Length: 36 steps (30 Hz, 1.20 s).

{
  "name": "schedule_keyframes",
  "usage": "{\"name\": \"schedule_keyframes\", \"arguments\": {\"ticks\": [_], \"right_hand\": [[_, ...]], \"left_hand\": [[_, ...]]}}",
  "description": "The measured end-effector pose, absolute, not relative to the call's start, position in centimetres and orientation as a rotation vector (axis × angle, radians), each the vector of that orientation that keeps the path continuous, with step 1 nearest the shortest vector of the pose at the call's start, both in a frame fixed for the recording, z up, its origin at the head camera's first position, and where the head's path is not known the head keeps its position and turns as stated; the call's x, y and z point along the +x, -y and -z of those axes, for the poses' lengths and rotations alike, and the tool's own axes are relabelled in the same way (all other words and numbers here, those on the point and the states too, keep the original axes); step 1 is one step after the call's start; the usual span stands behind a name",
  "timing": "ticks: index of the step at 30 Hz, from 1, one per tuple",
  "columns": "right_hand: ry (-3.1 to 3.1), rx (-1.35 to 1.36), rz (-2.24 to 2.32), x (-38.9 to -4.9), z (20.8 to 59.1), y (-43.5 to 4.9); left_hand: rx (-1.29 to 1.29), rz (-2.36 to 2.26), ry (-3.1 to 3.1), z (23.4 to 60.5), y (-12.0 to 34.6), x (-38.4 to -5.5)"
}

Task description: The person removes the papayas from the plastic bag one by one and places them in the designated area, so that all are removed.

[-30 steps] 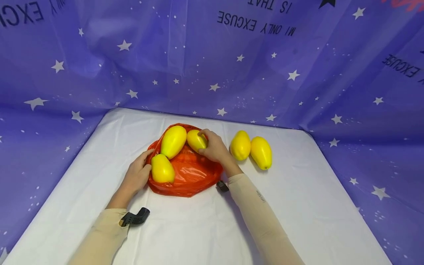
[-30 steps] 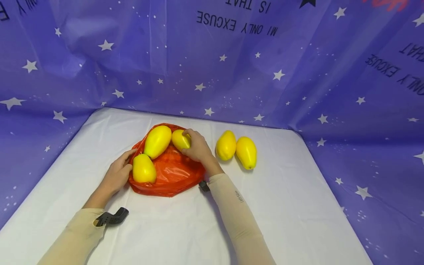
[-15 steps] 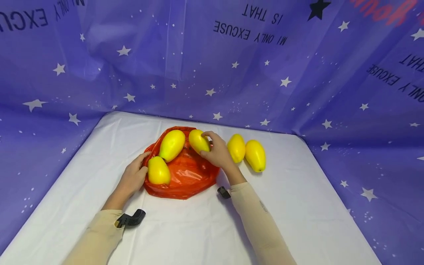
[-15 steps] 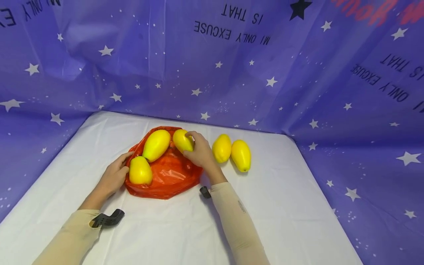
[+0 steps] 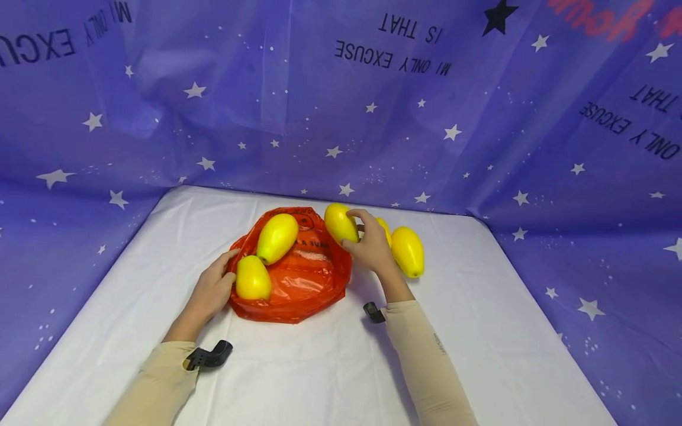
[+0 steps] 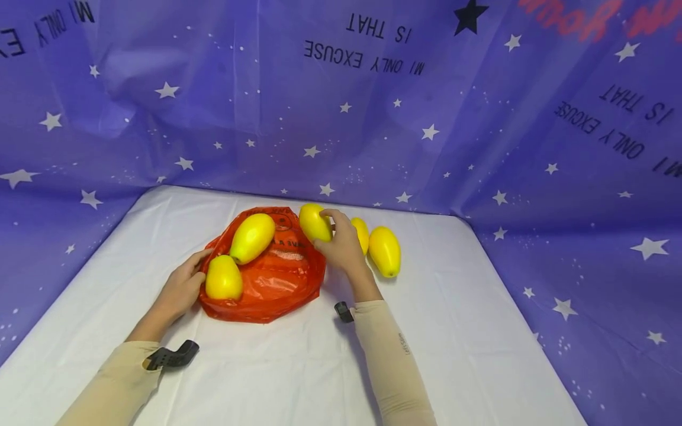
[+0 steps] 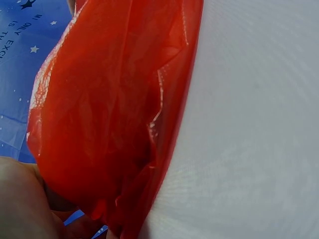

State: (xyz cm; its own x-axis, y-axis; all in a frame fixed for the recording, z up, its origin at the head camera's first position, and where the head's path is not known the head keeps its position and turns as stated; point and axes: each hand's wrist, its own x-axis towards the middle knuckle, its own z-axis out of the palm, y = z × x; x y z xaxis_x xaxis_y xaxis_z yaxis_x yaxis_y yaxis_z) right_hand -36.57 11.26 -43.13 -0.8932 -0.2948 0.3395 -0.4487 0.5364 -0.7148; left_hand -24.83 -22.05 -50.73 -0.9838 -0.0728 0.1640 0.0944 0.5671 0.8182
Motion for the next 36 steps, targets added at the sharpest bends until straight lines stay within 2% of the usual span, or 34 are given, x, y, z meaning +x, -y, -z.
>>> {"name": "schedule_keyframes", "arguments": {"ticks": [16,36], "right_hand": [[2.516,0.471,-1.268,-36.2,42.5,-15.8],[2.407,0.113,-1.286,-36.6,42.3,-22.3]], "left_hand": [[-0.016,1.4,2.612,51.2,21.9,-24.8],[-0.037,1.398,2.595,50.9,21.9,-24.9]]}}
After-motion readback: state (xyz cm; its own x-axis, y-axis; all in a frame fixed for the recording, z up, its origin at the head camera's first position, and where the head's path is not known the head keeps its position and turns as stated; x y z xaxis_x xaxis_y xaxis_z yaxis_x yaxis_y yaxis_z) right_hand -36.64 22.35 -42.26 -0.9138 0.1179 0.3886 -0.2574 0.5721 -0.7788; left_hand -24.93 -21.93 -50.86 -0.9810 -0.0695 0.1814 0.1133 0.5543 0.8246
